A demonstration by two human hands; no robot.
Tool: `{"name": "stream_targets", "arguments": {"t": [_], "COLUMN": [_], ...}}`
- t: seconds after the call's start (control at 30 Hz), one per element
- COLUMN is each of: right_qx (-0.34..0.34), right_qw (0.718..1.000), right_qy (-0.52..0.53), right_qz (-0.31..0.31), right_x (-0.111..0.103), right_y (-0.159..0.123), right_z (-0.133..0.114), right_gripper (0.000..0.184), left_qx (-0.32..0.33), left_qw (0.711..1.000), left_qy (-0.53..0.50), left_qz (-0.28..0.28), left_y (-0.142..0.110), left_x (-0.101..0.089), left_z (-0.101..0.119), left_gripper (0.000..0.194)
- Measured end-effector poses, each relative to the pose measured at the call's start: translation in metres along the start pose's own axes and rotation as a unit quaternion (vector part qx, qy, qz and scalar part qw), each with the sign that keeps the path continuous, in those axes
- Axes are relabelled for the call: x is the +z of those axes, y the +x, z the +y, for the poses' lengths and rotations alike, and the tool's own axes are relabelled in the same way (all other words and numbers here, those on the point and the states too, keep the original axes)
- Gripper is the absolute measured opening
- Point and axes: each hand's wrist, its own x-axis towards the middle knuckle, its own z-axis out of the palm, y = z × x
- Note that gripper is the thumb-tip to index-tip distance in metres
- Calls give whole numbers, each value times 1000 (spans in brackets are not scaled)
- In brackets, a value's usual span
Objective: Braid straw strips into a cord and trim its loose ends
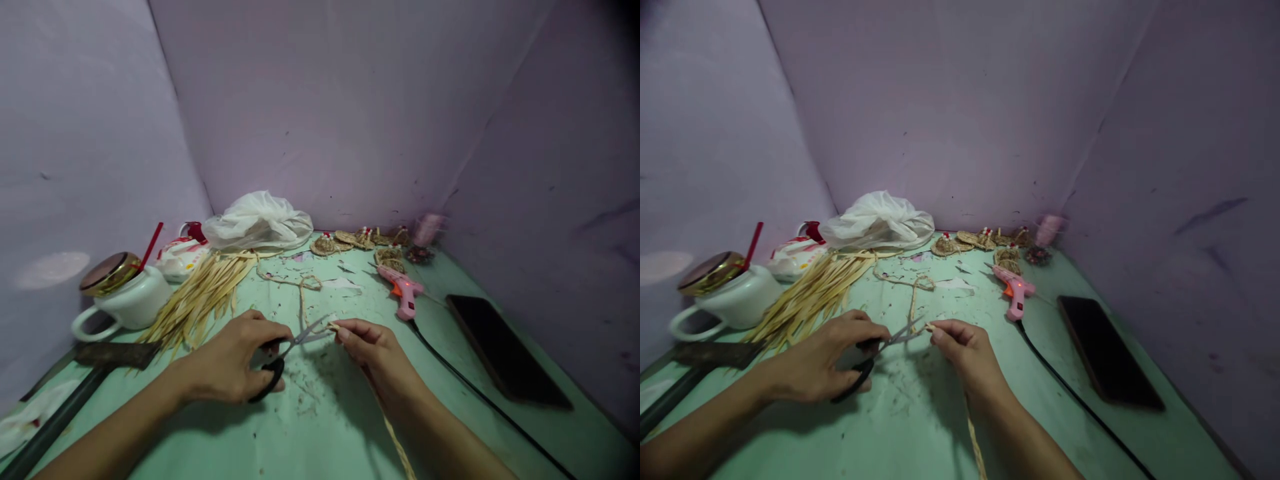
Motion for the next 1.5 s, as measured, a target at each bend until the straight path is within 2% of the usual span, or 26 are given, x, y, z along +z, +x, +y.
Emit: {"name": "stream_targets", "arguments": {"t": [0.1,0.27,0.43,0.87,1.1,1.17,1.23,1.3,1.4,1.5], "right_qx": [-3,26,31,26,31,41,68,114,167,152], "right_qw": [1000,1000,997,999,999,999,997,991,979,983], "right_qy": [-8,-11,-63,-28,-16,0,12,14,-7,-23], "right_qz": [-16,-14,-18,-38,-36,-36,-45,-75,-116,-101], "right_x": [0,4,7,11,8,9,9,9,9,8], "right_y": [0,-2,-4,-8,-7,-8,-9,-10,-10,-10], "right_z": [3,1,0,2,6,4,3,2,3,4], "right_gripper": [22,18,13,7,15,15,11,7,12,24], "left_qx": [-24,15,33,41,50,26,-33,-98,-152,-156], "left_qw": [999,999,997,999,998,996,988,974,962,963], "left_qy": [-41,-13,-9,29,-22,-42,-67,-105,-150,-142], "left_qz": [-7,42,63,16,33,69,135,178,170,165], "left_y": [3,2,0,-3,-1,0,1,2,2,2], "left_x": [4,18,24,35,36,32,30,32,39,44], "left_z": [0,1,3,2,4,1,-5,-11,-18,-18], "left_gripper": [33,45,49,60,54,46,38,33,33,35]}}
